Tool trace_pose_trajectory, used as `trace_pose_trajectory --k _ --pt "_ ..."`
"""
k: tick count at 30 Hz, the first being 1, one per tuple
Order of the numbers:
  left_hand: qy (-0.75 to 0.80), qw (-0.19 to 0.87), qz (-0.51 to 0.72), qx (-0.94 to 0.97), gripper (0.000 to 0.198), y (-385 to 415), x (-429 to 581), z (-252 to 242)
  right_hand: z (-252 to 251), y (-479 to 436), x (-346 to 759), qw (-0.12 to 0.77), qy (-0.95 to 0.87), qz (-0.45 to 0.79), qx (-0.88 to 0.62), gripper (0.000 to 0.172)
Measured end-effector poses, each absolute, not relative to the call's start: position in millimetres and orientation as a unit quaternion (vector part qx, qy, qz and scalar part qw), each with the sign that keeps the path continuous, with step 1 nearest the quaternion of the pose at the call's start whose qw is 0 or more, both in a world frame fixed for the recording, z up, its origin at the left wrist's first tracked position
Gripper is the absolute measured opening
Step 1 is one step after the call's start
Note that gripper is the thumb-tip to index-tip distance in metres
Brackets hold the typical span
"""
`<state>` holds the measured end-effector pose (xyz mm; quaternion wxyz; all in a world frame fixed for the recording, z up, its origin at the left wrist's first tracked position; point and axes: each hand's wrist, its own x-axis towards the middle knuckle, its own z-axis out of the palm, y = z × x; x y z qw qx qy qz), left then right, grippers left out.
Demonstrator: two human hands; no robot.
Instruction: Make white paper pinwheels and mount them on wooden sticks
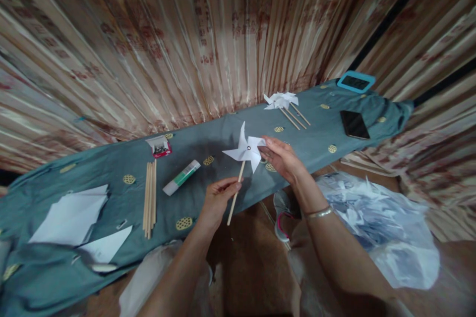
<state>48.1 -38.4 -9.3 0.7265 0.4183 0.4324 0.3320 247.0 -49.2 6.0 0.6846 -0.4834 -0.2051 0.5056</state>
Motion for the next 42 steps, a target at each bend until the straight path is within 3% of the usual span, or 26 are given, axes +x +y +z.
trace_pose_trajectory --k 12,31,42 --pt "0.428 0.720 0.294 0.461 0.028 -43 40 -12 15 -49 253 0.620 -0.240 0.517 -0.539 0.040" --pt "0.429 0.719 0.302 0.456 0.029 -41 38 -12 13 -47 244 0.646 -0.261 0.501 -0.513 0.034" --pt "0.444 0.711 0.324 0.438 0.031 -40 38 -10 13 -51 247 0.611 -0.247 0.556 -0.507 0.037"
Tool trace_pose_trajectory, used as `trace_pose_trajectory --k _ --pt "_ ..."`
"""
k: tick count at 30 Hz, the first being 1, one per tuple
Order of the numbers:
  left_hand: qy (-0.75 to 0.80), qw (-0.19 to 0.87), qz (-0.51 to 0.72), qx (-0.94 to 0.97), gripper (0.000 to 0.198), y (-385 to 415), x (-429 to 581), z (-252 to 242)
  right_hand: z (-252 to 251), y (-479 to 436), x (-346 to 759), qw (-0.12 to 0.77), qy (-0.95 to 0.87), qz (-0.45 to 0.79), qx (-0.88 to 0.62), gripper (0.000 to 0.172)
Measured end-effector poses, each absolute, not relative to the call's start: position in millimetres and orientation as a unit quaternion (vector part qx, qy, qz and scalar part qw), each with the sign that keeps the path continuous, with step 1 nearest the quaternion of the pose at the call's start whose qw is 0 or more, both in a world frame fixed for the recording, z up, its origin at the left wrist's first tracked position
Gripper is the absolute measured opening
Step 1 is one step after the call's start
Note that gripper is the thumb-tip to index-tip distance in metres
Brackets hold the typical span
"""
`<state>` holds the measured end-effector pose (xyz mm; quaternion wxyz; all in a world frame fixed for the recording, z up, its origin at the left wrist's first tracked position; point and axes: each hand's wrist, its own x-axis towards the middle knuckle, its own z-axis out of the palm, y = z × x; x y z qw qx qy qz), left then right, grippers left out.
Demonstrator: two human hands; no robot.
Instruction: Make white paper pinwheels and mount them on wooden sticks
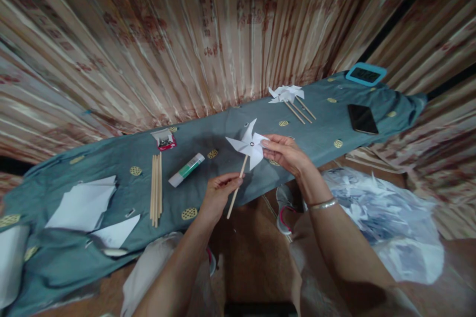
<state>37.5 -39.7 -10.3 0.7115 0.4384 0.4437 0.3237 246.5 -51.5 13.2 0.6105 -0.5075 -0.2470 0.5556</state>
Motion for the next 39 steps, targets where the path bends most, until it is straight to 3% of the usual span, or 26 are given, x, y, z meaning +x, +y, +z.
trace_pose_trajectory --k 11,28,39 --pt "0.435 0.717 0.349 0.419 0.030 -38 41 -12 11 -51 238 0.596 -0.256 0.551 -0.525 0.026" --pt "0.437 0.705 0.363 0.425 0.030 -35 43 -16 11 -52 219 0.561 -0.294 0.568 -0.525 0.033" --pt "0.443 0.714 0.355 0.411 0.030 -37 42 -10 11 -51 230 0.604 -0.241 0.590 -0.478 0.037"
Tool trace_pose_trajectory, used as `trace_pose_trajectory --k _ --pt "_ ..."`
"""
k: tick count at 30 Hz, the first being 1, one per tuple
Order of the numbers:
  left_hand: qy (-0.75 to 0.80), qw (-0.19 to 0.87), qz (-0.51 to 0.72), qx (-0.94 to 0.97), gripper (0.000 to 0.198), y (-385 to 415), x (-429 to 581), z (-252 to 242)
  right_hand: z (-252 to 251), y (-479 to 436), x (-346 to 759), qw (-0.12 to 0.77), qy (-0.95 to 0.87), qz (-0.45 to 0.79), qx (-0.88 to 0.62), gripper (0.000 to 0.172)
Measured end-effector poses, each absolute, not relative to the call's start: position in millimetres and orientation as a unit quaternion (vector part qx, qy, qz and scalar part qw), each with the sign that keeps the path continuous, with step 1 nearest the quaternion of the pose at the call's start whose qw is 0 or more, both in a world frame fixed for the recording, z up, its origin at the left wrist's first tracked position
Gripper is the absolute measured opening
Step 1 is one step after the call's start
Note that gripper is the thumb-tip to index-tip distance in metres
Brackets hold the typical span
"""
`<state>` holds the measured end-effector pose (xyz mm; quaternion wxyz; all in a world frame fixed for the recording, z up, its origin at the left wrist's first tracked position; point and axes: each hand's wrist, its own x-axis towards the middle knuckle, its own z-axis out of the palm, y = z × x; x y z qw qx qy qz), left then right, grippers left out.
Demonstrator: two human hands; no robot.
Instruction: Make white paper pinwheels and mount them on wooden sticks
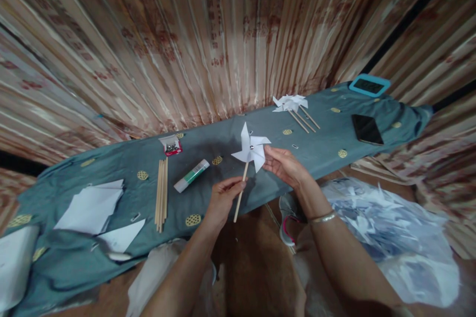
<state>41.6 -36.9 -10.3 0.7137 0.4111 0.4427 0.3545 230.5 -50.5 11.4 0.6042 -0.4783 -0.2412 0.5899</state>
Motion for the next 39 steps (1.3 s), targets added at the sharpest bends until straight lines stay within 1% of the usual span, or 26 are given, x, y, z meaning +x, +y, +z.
trace_pose_trajectory --k 5,24,31,37,39 --pt "0.433 0.719 0.351 0.416 0.029 -38 43 -10 11 -51 228 0.601 -0.257 0.591 -0.472 0.031" --pt "0.427 0.721 0.353 0.416 0.027 -38 43 -10 9 -50 225 0.610 -0.237 0.576 -0.489 0.032" --pt "0.428 0.721 0.363 0.407 0.026 -36 44 -13 13 -50 216 0.587 -0.267 0.569 -0.510 0.038" --pt "0.435 0.719 0.368 0.399 0.027 -34 41 -11 23 -59 233 0.516 -0.344 0.561 -0.549 0.042" --pt "0.438 0.719 0.366 0.396 0.028 -34 40 -10 26 -61 244 0.522 -0.345 0.549 -0.554 0.041"
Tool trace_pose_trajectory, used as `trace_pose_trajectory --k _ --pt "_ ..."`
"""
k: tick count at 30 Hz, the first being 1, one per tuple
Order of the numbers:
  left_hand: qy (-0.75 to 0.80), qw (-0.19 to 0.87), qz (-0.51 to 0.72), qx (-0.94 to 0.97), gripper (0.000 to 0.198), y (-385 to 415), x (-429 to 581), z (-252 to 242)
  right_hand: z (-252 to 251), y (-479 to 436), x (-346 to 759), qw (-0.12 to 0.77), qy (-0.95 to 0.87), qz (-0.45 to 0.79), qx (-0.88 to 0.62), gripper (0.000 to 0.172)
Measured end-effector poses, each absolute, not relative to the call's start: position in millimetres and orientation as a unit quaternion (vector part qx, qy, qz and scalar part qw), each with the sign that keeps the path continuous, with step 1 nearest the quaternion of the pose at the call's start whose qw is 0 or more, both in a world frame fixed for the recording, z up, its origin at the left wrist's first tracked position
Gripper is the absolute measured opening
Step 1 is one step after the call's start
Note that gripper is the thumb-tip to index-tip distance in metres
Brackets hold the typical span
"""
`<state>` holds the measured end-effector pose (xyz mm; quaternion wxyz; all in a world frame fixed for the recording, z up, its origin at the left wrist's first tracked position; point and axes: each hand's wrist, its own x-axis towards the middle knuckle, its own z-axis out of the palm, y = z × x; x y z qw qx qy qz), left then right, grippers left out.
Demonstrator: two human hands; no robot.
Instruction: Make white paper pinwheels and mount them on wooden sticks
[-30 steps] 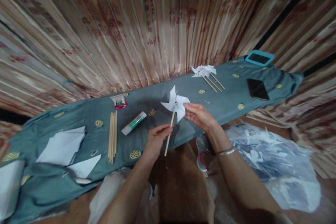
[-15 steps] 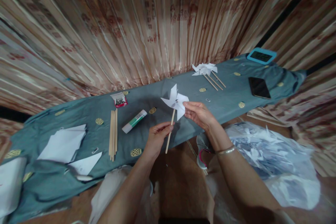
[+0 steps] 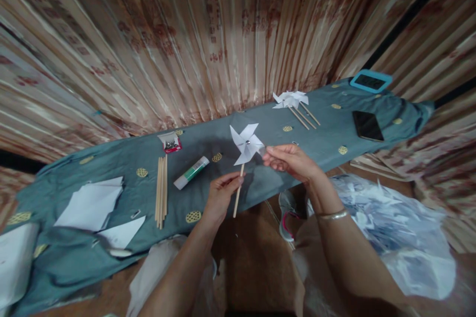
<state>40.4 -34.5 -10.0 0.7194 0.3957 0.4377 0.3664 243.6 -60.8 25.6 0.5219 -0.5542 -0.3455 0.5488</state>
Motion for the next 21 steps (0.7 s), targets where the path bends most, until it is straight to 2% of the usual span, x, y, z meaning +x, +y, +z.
trace_pose_trajectory --k 7,14,21 --pt "0.438 0.725 0.338 0.410 0.028 -37 42 -9 17 -55 257 0.631 -0.308 0.422 -0.573 0.036" --pt "0.430 0.737 0.308 0.420 0.030 -42 45 -10 16 -54 243 0.623 -0.282 0.503 -0.529 0.037" --pt "0.433 0.732 0.313 0.423 0.029 -39 48 -13 19 -51 237 0.627 -0.256 0.520 -0.521 0.036"
